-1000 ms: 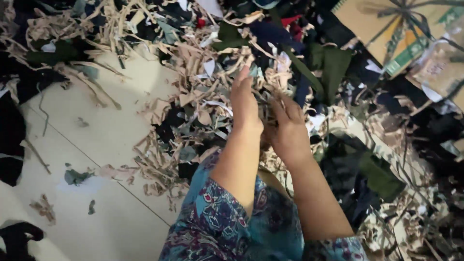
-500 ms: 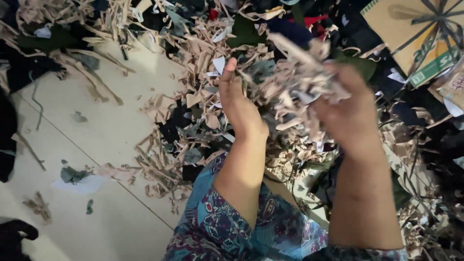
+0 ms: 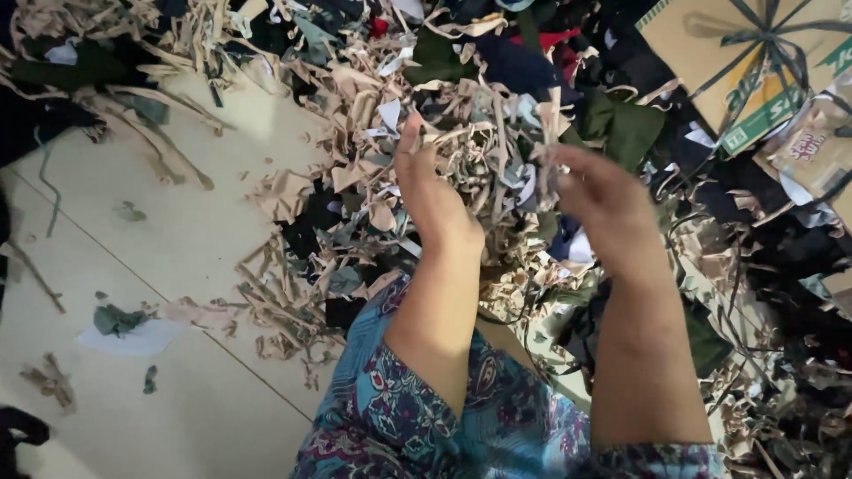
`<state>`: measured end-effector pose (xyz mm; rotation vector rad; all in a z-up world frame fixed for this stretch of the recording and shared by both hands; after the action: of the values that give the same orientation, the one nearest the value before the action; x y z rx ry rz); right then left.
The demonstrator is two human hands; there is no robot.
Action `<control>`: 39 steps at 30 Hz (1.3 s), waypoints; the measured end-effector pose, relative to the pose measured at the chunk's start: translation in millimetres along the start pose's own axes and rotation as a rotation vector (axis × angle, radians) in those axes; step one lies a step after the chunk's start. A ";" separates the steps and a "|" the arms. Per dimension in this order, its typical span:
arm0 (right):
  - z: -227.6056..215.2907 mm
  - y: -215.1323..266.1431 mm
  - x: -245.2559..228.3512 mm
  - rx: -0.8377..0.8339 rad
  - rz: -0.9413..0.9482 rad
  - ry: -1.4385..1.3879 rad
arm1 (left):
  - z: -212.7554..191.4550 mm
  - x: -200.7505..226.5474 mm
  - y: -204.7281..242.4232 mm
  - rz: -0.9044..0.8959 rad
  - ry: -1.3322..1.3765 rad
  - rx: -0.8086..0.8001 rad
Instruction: Sorting through fabric scraps to identify and organize specific pieces
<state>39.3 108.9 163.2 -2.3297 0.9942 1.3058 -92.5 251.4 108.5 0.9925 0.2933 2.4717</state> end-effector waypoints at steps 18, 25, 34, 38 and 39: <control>-18.6 -16.6 10.2 0.125 -0.283 0.252 | 18.7 14.3 11.1 0.062 -0.169 0.008; -77.3 10.2 -77.8 0.122 -0.320 -0.396 | 35.2 -2.2 22.4 0.280 -0.536 -0.216; -143.6 71.3 -72.5 0.205 -0.443 -0.445 | 63.2 -58.0 76.9 0.987 -1.116 -0.704; -279.9 59.1 144.8 -0.217 -0.082 -0.129 | 68.2 -76.6 75.3 0.511 -1.399 -0.944; -337.0 67.6 198.7 -0.630 -0.139 0.497 | 68.2 -78.7 72.9 0.327 -1.508 -0.911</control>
<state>275.7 -209.2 187.0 -3.2453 0.5583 1.1176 -19.4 151.2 136.2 2.0370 -1.3533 1.0983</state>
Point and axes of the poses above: each hand's wrist, its own y-axis away from the middle knuckle, its own z-axis out of the palm, x = y × z, the point moved 6 cm from there along -y, towards the middle knuckle, and after that the axes turned 4 degrees about -x, right-handed, at the moved point
